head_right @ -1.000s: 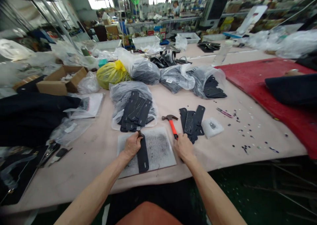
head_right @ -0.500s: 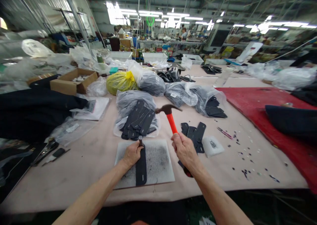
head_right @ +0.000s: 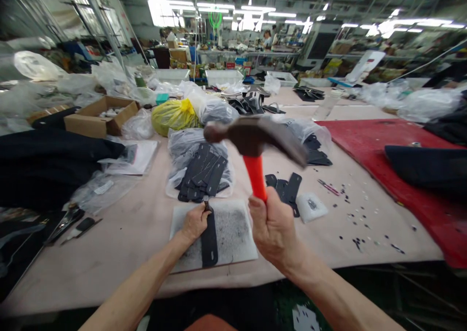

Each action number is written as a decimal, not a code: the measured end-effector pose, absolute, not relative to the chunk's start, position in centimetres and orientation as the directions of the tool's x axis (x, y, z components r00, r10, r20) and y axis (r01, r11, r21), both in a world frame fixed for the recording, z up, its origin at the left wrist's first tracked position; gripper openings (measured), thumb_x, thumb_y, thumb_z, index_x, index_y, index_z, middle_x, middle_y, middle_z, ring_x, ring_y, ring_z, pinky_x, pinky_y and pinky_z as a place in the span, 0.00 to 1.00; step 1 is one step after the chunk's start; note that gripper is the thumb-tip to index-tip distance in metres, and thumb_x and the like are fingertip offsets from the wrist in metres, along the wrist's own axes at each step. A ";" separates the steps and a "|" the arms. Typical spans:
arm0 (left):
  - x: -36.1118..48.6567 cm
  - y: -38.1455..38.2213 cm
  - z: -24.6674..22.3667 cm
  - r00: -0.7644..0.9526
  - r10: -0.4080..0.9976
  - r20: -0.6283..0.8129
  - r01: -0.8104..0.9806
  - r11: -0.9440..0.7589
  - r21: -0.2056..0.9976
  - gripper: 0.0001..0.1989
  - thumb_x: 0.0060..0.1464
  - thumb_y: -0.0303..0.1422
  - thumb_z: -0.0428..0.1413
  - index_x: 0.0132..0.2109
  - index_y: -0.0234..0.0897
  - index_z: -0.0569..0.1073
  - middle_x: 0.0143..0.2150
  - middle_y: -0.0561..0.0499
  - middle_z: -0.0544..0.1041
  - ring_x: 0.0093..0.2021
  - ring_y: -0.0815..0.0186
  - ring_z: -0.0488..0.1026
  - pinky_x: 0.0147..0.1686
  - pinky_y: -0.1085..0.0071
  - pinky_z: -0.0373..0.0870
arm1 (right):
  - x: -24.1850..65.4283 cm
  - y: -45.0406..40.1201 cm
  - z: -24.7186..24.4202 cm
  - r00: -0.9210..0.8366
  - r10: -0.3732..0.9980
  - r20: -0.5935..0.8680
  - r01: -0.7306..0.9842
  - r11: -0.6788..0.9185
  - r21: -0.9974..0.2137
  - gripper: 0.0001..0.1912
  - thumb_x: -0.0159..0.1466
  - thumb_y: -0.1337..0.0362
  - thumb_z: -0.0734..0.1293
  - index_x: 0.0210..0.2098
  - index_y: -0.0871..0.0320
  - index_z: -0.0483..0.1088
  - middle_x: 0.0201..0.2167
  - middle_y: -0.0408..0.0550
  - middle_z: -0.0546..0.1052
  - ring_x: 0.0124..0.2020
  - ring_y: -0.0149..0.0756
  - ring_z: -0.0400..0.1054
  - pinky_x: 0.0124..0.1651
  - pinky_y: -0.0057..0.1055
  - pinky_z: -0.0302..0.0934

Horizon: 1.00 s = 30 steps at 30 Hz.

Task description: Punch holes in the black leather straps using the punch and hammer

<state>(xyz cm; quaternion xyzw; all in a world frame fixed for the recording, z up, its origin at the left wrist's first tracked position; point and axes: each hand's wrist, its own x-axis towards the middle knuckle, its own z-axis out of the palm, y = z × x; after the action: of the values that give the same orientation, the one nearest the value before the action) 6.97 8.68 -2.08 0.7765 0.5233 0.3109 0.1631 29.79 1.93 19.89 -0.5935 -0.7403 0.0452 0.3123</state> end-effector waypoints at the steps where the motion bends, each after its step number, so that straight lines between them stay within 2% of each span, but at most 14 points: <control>1: 7.0 8.7 -2.1 0.261 0.913 0.312 0.714 -0.400 0.574 0.09 0.57 0.26 0.51 0.45 0.38 0.71 0.38 0.47 0.78 0.42 0.61 0.75 0.43 0.67 0.70 | 30.0 2.0 19.7 -0.174 0.911 0.374 0.859 0.326 -0.394 0.18 0.71 0.56 0.49 0.29 0.56 0.59 0.16 0.38 0.62 0.15 0.27 0.54 0.22 0.27 0.41; 3: 7.0 8.8 -2.1 0.269 0.911 0.313 0.717 -0.406 0.567 0.09 0.57 0.26 0.51 0.45 0.38 0.71 0.38 0.48 0.78 0.42 0.61 0.75 0.43 0.67 0.70 | 30.4 2.2 19.6 -0.345 0.911 0.226 0.872 0.400 -0.281 0.16 0.69 0.56 0.54 0.28 0.56 0.60 0.15 0.38 0.61 0.14 0.26 0.51 0.21 0.28 0.36; 5: 7.0 8.8 -2.2 0.265 0.911 0.317 0.716 -0.406 0.568 0.10 0.57 0.26 0.51 0.45 0.38 0.71 0.38 0.48 0.78 0.42 0.61 0.75 0.43 0.67 0.70 | 30.7 2.5 20.2 -0.356 0.918 0.174 0.882 0.392 -0.263 0.16 0.69 0.55 0.56 0.27 0.56 0.60 0.15 0.37 0.62 0.14 0.26 0.50 0.21 0.28 0.36; 8: 7.0 8.8 -2.2 0.257 0.914 0.313 0.718 -0.397 0.571 0.09 0.57 0.27 0.51 0.45 0.38 0.71 0.37 0.48 0.78 0.42 0.61 0.75 0.43 0.67 0.70 | 30.2 2.6 20.9 -0.069 0.917 0.393 0.834 0.269 -0.482 0.17 0.71 0.54 0.52 0.30 0.55 0.59 0.18 0.39 0.63 0.17 0.27 0.55 0.22 0.26 0.43; 10: 7.0 8.7 -2.2 0.257 0.918 0.304 0.723 -0.391 0.570 0.08 0.57 0.27 0.51 0.44 0.38 0.71 0.37 0.48 0.78 0.41 0.61 0.75 0.42 0.67 0.70 | 29.7 2.4 20.5 0.045 0.892 0.451 0.777 0.253 -0.576 0.19 0.71 0.54 0.48 0.31 0.55 0.59 0.20 0.40 0.64 0.18 0.28 0.56 0.22 0.26 0.46; 12: 7.0 8.7 -2.2 0.258 0.919 0.300 0.723 -0.389 0.571 0.08 0.57 0.27 0.51 0.44 0.38 0.71 0.37 0.48 0.78 0.41 0.61 0.75 0.42 0.67 0.70 | 29.7 2.1 19.5 -0.087 0.939 0.332 0.820 0.257 -0.511 0.19 0.70 0.52 0.50 0.30 0.56 0.60 0.18 0.40 0.64 0.17 0.28 0.55 0.22 0.27 0.44; 15: 6.9 8.8 -2.3 0.254 0.916 0.311 0.718 -0.394 0.574 0.09 0.57 0.27 0.51 0.45 0.38 0.71 0.37 0.47 0.78 0.41 0.61 0.75 0.42 0.68 0.70 | 30.8 2.2 17.9 -0.230 0.973 -0.017 0.907 0.208 -0.367 0.18 0.68 0.52 0.55 0.29 0.56 0.62 0.17 0.41 0.65 0.17 0.28 0.55 0.23 0.27 0.42; 16: 6.9 8.8 -2.4 0.252 0.915 0.316 0.717 -0.396 0.574 0.09 0.57 0.27 0.51 0.45 0.38 0.71 0.37 0.47 0.78 0.41 0.61 0.76 0.42 0.68 0.70 | 31.4 2.5 17.3 -0.197 0.978 -0.068 0.907 0.155 -0.391 0.18 0.68 0.52 0.55 0.29 0.57 0.63 0.18 0.41 0.66 0.18 0.28 0.57 0.23 0.27 0.44; 20: 6.8 9.0 -2.6 0.248 0.916 0.315 0.720 -0.392 0.573 0.08 0.58 0.28 0.51 0.44 0.38 0.71 0.36 0.47 0.78 0.41 0.60 0.76 0.42 0.68 0.70 | 33.3 4.8 13.3 -0.020 0.980 -0.197 0.719 -0.123 -0.684 0.22 0.69 0.50 0.50 0.28 0.57 0.62 0.18 0.40 0.65 0.17 0.28 0.57 0.22 0.25 0.51; 23: 6.8 9.0 -2.3 0.253 0.922 0.293 0.727 -0.381 0.572 0.07 0.58 0.29 0.51 0.42 0.39 0.71 0.36 0.47 0.78 0.40 0.60 0.76 0.40 0.68 0.70 | 33.7 6.8 9.1 0.135 0.946 -0.294 0.716 -0.298 -0.631 0.21 0.69 0.55 0.48 0.32 0.59 0.65 0.20 0.43 0.69 0.16 0.30 0.60 0.23 0.28 0.57; 24: 6.8 9.0 -2.2 0.255 0.924 0.283 0.730 -0.377 0.571 0.06 0.58 0.29 0.51 0.42 0.38 0.71 0.36 0.47 0.78 0.40 0.60 0.76 0.40 0.68 0.70 | 33.6 7.3 7.9 0.175 0.941 -0.290 0.740 -0.320 -0.592 0.19 0.69 0.57 0.50 0.34 0.60 0.67 0.23 0.47 0.71 0.20 0.32 0.64 0.26 0.30 0.60; 26: 6.8 9.0 -2.0 0.259 0.929 0.266 0.736 -0.368 0.568 0.06 0.58 0.29 0.50 0.41 0.38 0.71 0.35 0.47 0.78 0.39 0.59 0.76 0.39 0.67 0.70 | 32.8 7.7 6.0 0.220 0.944 -0.245 0.770 -0.322 -0.550 0.14 0.67 0.61 0.55 0.42 0.62 0.68 0.37 0.57 0.75 0.36 0.41 0.71 0.39 0.36 0.63; 28: 6.8 9.0 -1.8 0.257 0.932 0.254 0.737 -0.360 0.573 0.06 0.59 0.30 0.50 0.41 0.38 0.71 0.35 0.46 0.78 0.39 0.59 0.76 0.39 0.67 0.70 | 31.1 7.2 4.9 0.177 0.977 -0.123 0.824 -0.215 -0.523 0.20 0.63 0.62 0.61 0.54 0.62 0.64 0.53 0.64 0.69 0.53 0.49 0.64 0.52 0.44 0.58; 30: 6.8 8.9 -1.7 0.255 0.935 0.246 0.729 -0.353 0.586 0.07 0.58 0.30 0.50 0.41 0.38 0.71 0.36 0.46 0.78 0.40 0.59 0.76 0.40 0.67 0.70 | 28.7 5.8 4.1 -0.030 0.999 0.013 0.878 0.033 -0.478 0.28 0.62 0.60 0.63 0.60 0.62 0.59 0.62 0.63 0.61 0.62 0.52 0.54 0.60 0.48 0.50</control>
<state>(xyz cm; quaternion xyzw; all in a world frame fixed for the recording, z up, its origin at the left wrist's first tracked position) 6.81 8.92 -1.72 0.7713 0.5394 0.2857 0.1803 28.72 5.83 4.07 -0.6736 -0.6967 0.1726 0.1762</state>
